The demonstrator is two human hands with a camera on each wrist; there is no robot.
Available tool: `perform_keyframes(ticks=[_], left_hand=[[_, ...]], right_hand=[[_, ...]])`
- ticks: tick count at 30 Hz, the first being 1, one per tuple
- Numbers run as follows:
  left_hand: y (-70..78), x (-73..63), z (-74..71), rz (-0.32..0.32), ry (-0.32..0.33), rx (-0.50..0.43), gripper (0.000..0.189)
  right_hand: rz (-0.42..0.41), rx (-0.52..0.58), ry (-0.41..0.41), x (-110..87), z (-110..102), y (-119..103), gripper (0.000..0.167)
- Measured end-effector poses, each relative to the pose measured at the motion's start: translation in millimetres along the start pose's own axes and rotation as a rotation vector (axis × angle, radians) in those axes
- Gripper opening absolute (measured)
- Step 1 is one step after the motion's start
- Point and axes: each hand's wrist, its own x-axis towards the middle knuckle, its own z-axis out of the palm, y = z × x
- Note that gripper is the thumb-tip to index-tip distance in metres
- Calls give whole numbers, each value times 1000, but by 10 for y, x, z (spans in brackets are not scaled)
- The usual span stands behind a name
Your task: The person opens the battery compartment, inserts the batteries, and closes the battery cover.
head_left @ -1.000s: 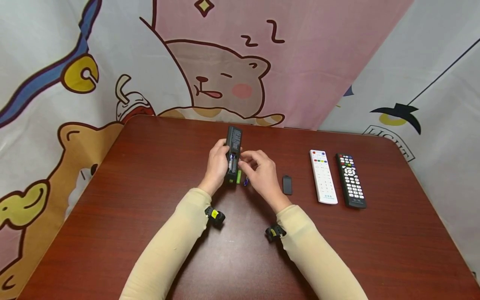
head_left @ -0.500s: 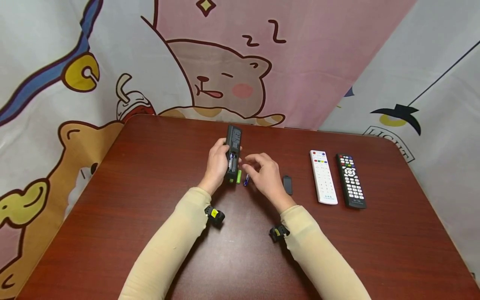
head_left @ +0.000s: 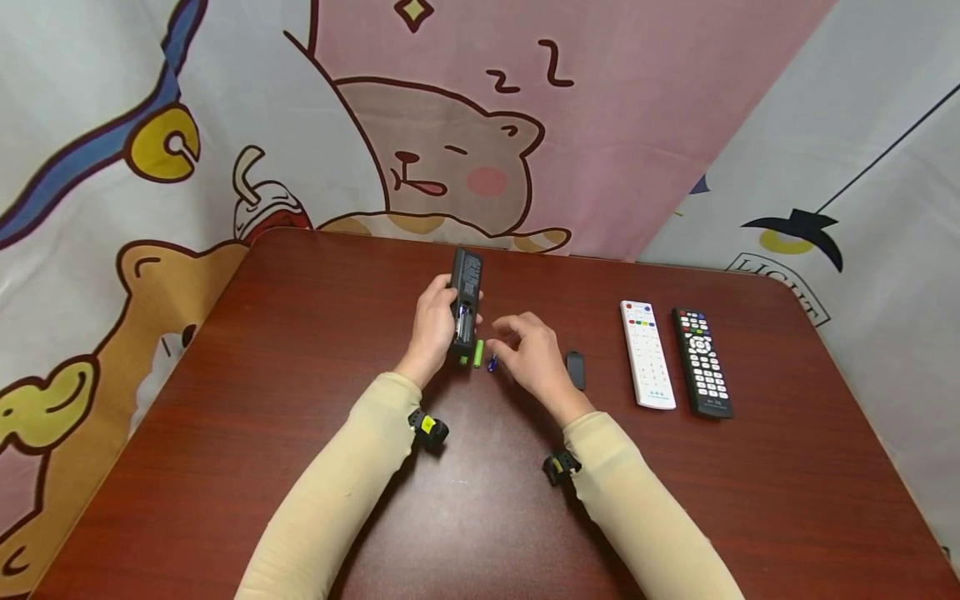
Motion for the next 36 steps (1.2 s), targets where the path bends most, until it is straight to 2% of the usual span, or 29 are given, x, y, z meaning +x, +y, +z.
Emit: perform_keyframes(ticks=[7,17,25,36], left_hand=[[10,3,9,-2,8,-20,37],[13,-1,5,-5,5,8,38],[13,8,-1,-1,5,6,38],[26,-1,-9,1,-4,14,38]], right_hand=[[17,-21,-39,-5,1,20,32],[41,-43,-103,-13,9,43,29],[72,-98,-177,-13,10,29,35],[85,-139,-229,1,27,7,40]])
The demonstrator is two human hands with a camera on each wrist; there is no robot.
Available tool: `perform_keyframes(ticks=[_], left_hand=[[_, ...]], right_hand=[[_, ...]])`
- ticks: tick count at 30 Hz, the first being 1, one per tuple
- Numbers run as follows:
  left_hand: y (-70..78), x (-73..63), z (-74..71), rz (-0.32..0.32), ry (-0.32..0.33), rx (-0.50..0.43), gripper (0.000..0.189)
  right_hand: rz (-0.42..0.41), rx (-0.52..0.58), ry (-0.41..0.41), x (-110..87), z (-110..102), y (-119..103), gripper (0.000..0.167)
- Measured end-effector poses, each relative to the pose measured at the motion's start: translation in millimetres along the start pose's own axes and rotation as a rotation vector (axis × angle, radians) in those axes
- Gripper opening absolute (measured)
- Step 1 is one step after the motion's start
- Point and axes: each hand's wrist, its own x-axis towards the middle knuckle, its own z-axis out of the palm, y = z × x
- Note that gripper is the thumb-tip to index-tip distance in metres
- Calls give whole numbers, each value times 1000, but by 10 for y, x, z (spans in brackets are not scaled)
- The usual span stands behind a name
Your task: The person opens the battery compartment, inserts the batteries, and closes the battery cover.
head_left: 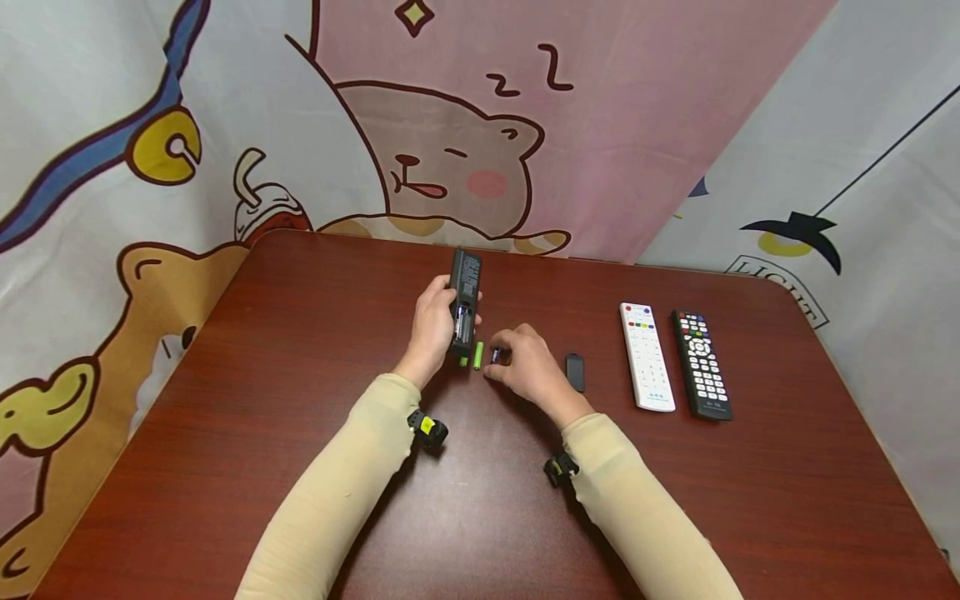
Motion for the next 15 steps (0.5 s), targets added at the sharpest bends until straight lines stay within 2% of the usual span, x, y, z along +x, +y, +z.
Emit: perform_keyframes(ticks=[15], left_hand=[[-3,1,0,1,4,-2,38]], right_hand=[[11,-53,-23,8,28,-27,42]])
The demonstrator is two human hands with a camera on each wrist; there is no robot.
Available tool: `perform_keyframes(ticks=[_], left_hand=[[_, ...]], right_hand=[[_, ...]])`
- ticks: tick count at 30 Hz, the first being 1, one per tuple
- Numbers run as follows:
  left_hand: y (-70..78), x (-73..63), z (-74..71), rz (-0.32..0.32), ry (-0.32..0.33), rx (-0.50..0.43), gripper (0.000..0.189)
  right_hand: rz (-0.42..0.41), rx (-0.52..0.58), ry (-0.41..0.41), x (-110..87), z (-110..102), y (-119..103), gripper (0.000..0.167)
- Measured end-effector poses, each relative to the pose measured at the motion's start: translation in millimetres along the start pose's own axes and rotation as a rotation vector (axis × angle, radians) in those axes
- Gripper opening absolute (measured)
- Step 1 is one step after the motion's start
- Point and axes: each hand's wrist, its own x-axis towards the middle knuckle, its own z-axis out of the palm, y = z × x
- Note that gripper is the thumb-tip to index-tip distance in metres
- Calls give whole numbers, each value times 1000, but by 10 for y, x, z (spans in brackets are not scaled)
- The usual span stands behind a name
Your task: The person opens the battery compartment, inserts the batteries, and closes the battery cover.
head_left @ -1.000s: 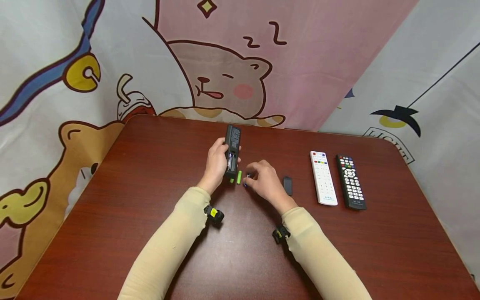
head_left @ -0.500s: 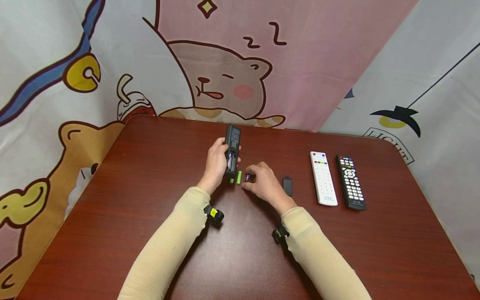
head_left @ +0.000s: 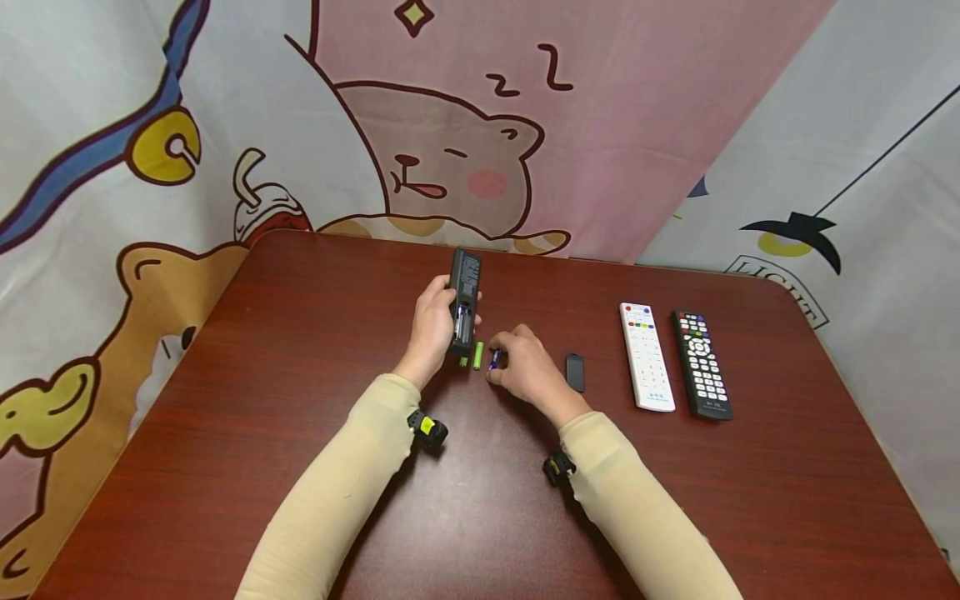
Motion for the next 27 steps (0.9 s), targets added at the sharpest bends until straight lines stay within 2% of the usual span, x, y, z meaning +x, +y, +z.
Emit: perform_keyframes(ticks=[9,27], left_hand=[[-6,4,-2,-1,-4,5,38],[-5,-2,7,4,-7,0,38]], right_hand=[[17,-9,-19,-5,-13,-3,41],[5,32,11,-20,-95,-2,37]])
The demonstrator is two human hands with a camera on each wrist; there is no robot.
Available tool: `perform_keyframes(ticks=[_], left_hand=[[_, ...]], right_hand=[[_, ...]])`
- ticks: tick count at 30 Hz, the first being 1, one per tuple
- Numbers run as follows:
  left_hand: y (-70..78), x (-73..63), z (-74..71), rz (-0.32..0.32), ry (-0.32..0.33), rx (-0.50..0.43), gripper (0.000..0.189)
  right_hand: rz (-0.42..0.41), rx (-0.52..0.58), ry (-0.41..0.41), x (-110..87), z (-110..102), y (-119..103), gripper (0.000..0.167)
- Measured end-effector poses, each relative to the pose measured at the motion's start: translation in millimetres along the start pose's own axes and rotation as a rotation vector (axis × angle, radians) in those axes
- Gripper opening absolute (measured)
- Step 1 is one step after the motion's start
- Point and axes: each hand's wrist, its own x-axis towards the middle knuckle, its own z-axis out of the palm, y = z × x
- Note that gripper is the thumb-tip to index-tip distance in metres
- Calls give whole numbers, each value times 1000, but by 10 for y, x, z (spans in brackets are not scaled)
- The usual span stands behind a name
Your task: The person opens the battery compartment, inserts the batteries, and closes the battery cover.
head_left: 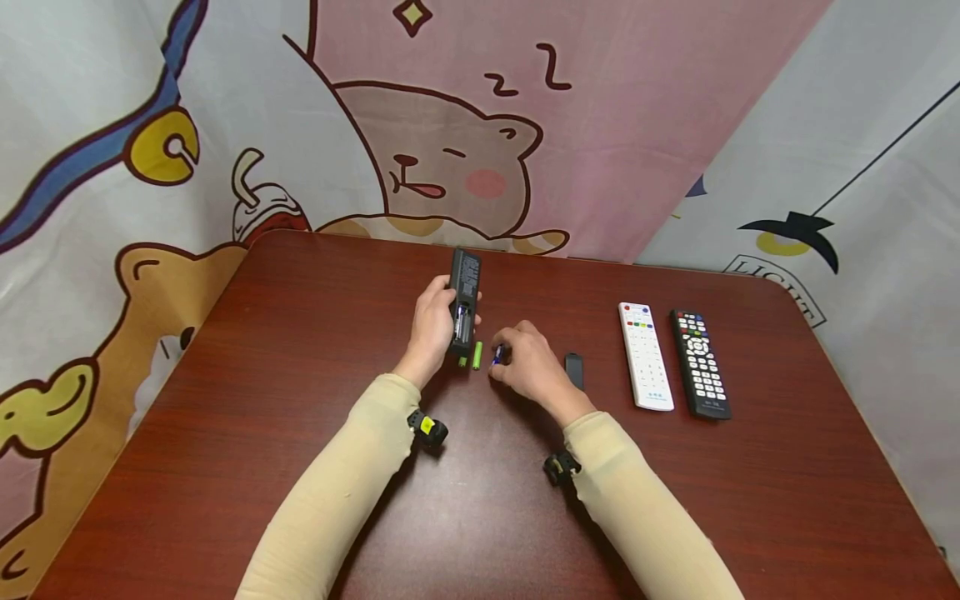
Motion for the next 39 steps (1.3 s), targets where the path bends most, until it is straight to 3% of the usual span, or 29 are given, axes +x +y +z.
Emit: perform_keyframes(ticks=[15,31,39], left_hand=[[3,0,4,-15,-7,1,38],[-14,12,28,3,18,8,37],[-10,-2,22,-22,5,-18,37]], right_hand=[[-25,63,30,-9,-105,-16,41],[-75,99,106,-53,-177,-53,44],[-107,119,150,-61,-175,-47,45]])
